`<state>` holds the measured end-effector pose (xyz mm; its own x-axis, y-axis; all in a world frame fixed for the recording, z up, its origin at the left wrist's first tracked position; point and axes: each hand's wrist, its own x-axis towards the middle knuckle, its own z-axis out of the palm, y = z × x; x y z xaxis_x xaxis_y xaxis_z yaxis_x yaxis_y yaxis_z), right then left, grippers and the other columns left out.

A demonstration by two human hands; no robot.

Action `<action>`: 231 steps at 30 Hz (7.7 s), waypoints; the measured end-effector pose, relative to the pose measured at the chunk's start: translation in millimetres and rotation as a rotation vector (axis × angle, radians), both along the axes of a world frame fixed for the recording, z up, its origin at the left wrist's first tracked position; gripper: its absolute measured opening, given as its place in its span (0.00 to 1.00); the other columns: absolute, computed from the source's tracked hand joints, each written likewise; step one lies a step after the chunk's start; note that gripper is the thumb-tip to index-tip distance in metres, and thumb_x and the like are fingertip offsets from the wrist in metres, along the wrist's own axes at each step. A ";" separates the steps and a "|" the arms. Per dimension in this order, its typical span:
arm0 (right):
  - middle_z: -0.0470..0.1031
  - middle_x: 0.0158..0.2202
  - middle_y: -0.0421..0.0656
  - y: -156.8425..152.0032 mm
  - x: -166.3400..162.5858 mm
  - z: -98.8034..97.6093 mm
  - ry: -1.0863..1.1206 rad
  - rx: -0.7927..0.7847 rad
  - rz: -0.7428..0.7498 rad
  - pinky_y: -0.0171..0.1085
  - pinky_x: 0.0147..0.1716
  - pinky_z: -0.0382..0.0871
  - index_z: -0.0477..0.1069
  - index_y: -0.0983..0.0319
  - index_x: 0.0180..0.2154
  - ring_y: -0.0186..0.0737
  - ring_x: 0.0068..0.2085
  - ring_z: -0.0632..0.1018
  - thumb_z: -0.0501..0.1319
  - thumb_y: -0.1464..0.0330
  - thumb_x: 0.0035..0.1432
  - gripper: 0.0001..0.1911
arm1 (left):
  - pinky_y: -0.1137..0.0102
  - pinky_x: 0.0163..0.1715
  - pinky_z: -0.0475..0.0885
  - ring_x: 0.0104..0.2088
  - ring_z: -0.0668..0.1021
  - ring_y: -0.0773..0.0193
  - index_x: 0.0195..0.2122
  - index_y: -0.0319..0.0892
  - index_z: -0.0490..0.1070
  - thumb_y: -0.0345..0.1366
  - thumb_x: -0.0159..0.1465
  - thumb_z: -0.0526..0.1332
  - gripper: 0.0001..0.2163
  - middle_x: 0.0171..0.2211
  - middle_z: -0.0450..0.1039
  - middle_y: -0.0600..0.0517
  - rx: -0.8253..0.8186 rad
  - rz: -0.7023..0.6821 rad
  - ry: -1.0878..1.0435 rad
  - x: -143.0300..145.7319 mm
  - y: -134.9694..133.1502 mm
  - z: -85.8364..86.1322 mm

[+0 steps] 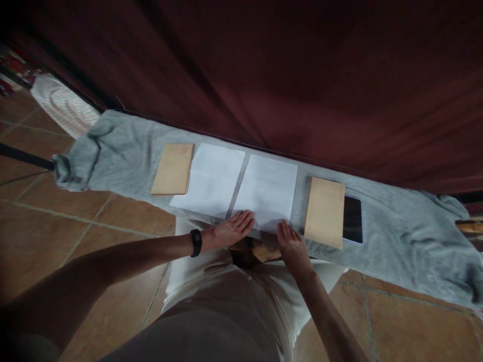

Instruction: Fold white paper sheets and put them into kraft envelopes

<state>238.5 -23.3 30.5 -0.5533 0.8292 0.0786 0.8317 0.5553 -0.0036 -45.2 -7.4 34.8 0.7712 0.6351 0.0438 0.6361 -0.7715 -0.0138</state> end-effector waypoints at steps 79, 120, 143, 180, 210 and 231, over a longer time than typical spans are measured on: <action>0.82 0.42 0.52 128.4 -59.7 7.4 0.189 -0.111 -0.826 0.34 0.38 0.70 0.76 0.63 0.47 0.43 0.40 0.84 0.52 0.60 0.73 0.18 | 0.68 0.36 0.70 0.40 0.83 0.54 0.49 0.43 0.76 0.45 0.72 0.53 0.16 0.39 0.82 0.45 -0.204 0.997 -0.283 -10.3 119.4 24.6; 0.79 0.45 0.57 158.9 -68.5 13.4 0.165 -0.021 -0.872 0.42 0.42 0.72 0.72 0.67 0.52 0.49 0.44 0.81 0.51 0.63 0.72 0.18 | 0.65 0.37 0.71 0.40 0.83 0.51 0.50 0.40 0.73 0.47 0.74 0.45 0.21 0.38 0.81 0.40 -0.158 1.022 -0.124 2.5 144.2 22.4; 0.51 0.73 0.52 128.8 -124.4 -24.6 0.267 0.029 -0.389 0.56 0.69 0.46 0.53 0.62 0.71 0.52 0.72 0.54 0.48 0.66 0.73 0.28 | 0.57 0.67 0.58 0.70 0.60 0.53 0.67 0.39 0.61 0.37 0.74 0.46 0.22 0.70 0.58 0.43 0.027 0.654 -0.354 32.6 120.7 9.9; 0.58 0.70 0.49 166.0 -117.6 -24.0 0.322 0.006 -0.312 0.51 0.70 0.49 0.62 0.63 0.67 0.46 0.71 0.58 0.45 0.64 0.75 0.25 | 0.47 0.70 0.50 0.72 0.53 0.46 0.68 0.32 0.58 0.35 0.71 0.49 0.25 0.71 0.53 0.37 0.008 0.622 -0.243 45.7 114.7 -24.2; 0.78 0.49 0.50 239.5 -52.5 44.6 0.201 -0.440 -0.503 0.43 0.51 0.66 0.77 0.62 0.43 0.51 0.53 0.75 0.67 0.64 0.55 0.14 | 0.43 0.70 0.47 0.72 0.56 0.49 0.68 0.41 0.60 0.45 0.74 0.47 0.25 0.71 0.56 0.42 0.023 0.514 -0.270 34.3 112.0 -19.5; 0.70 0.22 0.38 54.6 -41.2 -5.8 1.089 -0.555 -0.844 0.35 0.30 0.69 0.70 0.59 0.24 0.38 0.27 0.73 0.59 0.60 0.52 0.10 | 0.52 0.70 0.53 0.71 0.59 0.56 0.66 0.48 0.62 0.46 0.73 0.50 0.22 0.70 0.58 0.49 -0.044 0.135 -0.259 50.3 103.7 -8.1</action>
